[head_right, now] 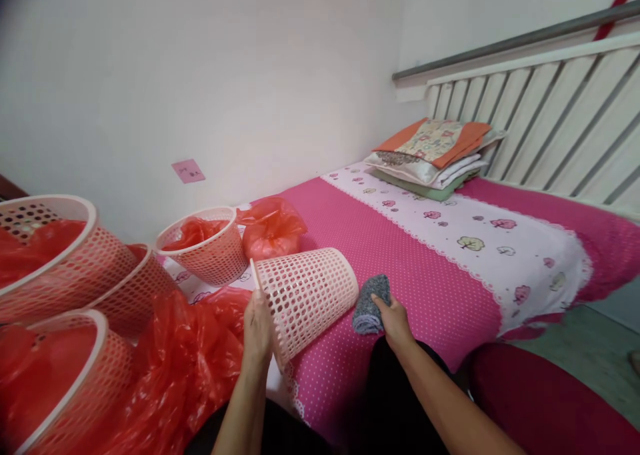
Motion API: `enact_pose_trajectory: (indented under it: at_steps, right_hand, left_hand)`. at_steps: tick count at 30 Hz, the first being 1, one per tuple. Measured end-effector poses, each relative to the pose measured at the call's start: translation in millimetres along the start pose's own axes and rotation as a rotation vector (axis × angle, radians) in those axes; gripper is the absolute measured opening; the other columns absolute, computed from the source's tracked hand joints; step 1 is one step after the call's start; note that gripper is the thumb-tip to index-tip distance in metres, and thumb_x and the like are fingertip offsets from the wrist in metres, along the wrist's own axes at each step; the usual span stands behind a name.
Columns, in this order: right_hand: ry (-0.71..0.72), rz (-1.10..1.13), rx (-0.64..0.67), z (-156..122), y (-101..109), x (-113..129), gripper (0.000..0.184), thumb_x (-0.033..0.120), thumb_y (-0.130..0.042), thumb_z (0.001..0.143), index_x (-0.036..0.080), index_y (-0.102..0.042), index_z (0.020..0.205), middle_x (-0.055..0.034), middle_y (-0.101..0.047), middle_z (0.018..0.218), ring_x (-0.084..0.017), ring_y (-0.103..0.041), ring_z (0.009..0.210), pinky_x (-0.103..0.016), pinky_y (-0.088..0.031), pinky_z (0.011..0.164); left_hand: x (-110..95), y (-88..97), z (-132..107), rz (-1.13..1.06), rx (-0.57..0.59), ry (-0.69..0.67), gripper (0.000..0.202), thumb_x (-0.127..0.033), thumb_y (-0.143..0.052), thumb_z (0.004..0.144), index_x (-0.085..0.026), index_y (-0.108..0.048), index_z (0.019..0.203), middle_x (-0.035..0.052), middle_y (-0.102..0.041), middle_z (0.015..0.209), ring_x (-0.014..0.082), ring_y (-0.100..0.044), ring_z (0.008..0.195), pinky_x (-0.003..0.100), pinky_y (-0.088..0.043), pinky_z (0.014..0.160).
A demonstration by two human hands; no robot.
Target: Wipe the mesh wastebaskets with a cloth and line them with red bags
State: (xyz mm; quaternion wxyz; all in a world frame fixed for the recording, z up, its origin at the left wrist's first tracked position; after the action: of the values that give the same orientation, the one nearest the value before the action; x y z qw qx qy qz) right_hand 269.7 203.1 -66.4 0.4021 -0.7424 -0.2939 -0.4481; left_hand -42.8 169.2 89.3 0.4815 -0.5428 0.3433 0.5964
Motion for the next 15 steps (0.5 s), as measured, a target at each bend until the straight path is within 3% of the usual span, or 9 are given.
enact_pose_trajectory:
  at_steps: [5,9,15]
  right_hand:
    - [0.060,-0.066,-0.020,-13.6,2.0,12.5,0.054,0.046,-0.086,0.057,0.016,-0.073,0.100,-0.0090,-0.081,0.088,-0.030,-0.078,0.077,-0.041,-0.064,0.072]
    - [0.226,-0.314,-0.022,-40.1,-0.7,37.8,0.052,0.052,-0.079,0.069,0.017,-0.074,0.107,-0.0086,-0.081,0.091,-0.029,-0.077,0.080,-0.039,-0.063,0.072]
    - [0.503,-0.587,0.137,-93.0,-37.7,78.1,0.044,0.050,-0.066,0.086,0.018,-0.072,0.114,-0.0111,-0.080,0.099,-0.029,-0.076,0.086,-0.038,-0.063,0.077]
  left_hand:
    - [-10.9,2.2,-15.6,0.014,0.020,0.002,0.059,-0.065,-0.049,0.097,-0.017,-0.067,0.126,0.0149,-0.072,0.131,0.0314,-0.064,0.126,0.046,-0.043,0.117]
    - [-15.5,0.7,-20.7,0.015,0.047,0.012,0.062,-0.066,-0.049,0.097,-0.019,-0.064,0.136,0.0136,-0.065,0.145,0.0301,-0.056,0.138,0.044,-0.037,0.123]
    - [-9.4,1.0,-24.0,-0.037,0.009,0.078,0.067,-0.067,-0.052,0.095,-0.017,-0.063,0.139,0.0155,-0.067,0.141,0.0330,-0.056,0.139,0.048,-0.038,0.121]
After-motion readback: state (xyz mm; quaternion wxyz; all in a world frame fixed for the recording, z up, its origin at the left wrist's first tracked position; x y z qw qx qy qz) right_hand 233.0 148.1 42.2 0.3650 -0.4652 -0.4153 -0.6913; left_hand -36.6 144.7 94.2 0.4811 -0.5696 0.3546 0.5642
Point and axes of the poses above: each hand's wrist, its own z-axis towards the middle knuckle, its own y-axis out of the back of the hand, x = y × z, the point moved 6 cm from there along z, towards the middle knuckle
